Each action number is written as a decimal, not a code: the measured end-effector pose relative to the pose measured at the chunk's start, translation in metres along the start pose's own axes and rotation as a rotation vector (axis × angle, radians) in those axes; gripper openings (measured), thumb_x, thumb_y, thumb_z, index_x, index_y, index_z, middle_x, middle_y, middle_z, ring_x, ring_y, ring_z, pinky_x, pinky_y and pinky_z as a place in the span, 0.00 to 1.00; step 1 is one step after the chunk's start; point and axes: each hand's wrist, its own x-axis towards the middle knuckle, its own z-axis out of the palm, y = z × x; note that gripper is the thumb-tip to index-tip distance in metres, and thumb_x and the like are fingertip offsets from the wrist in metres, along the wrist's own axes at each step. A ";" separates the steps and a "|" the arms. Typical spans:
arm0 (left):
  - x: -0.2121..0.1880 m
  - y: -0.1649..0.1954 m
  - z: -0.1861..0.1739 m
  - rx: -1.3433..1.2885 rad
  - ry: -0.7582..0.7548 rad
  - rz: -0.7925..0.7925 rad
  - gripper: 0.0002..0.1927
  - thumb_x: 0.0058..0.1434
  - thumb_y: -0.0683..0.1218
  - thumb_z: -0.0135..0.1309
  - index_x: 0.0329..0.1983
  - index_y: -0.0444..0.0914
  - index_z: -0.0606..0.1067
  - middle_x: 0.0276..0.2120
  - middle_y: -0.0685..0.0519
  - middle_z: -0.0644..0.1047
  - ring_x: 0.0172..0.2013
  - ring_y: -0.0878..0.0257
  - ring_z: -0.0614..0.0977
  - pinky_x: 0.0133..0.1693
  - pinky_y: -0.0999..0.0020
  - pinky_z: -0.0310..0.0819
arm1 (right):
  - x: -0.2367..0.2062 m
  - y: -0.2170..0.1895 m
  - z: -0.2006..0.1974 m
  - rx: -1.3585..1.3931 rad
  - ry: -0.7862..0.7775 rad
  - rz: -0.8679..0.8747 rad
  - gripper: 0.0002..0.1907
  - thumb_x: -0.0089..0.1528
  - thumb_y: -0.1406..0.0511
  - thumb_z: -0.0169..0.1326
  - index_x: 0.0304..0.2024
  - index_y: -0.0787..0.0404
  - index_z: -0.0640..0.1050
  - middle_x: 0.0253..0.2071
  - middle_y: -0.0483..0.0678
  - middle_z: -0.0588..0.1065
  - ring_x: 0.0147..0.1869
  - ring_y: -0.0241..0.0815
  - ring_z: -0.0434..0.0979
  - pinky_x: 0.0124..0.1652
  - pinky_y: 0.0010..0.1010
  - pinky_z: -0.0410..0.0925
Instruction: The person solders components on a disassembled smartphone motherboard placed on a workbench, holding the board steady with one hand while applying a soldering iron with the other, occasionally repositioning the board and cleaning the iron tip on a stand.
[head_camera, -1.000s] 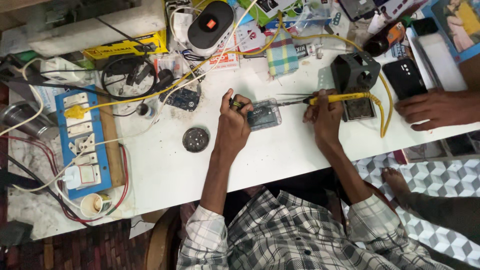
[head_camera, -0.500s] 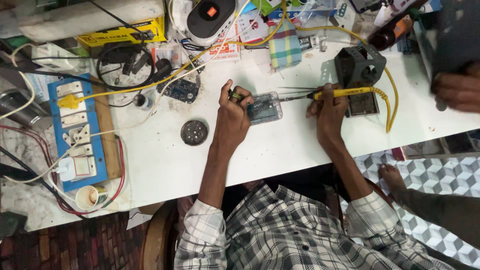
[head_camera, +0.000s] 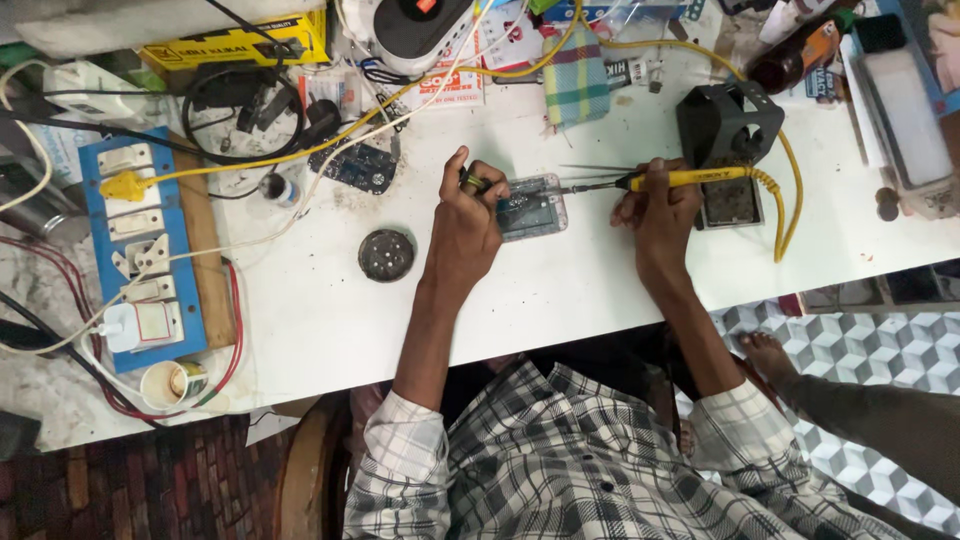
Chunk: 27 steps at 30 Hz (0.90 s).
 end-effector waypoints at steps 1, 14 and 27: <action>0.000 0.000 0.001 -0.003 0.004 0.009 0.32 0.70 0.28 0.38 0.70 0.35 0.39 0.39 0.47 0.74 0.38 0.55 0.80 0.52 0.62 0.76 | 0.000 0.001 -0.001 0.009 0.013 0.014 0.15 0.76 0.58 0.44 0.40 0.63 0.69 0.19 0.45 0.66 0.20 0.36 0.69 0.21 0.26 0.62; -0.001 -0.001 0.002 0.028 0.017 0.042 0.31 0.71 0.28 0.39 0.69 0.36 0.39 0.39 0.47 0.74 0.38 0.55 0.80 0.52 0.61 0.77 | 0.002 0.011 -0.006 0.070 0.019 0.021 0.16 0.76 0.57 0.46 0.42 0.64 0.69 0.22 0.45 0.66 0.20 0.36 0.68 0.23 0.29 0.65; 0.002 0.001 0.000 0.030 -0.007 -0.004 0.28 0.74 0.30 0.38 0.69 0.33 0.39 0.39 0.47 0.75 0.38 0.53 0.81 0.54 0.60 0.75 | 0.002 0.009 -0.005 0.067 -0.013 0.009 0.17 0.76 0.55 0.46 0.43 0.63 0.68 0.20 0.45 0.65 0.19 0.34 0.67 0.22 0.27 0.64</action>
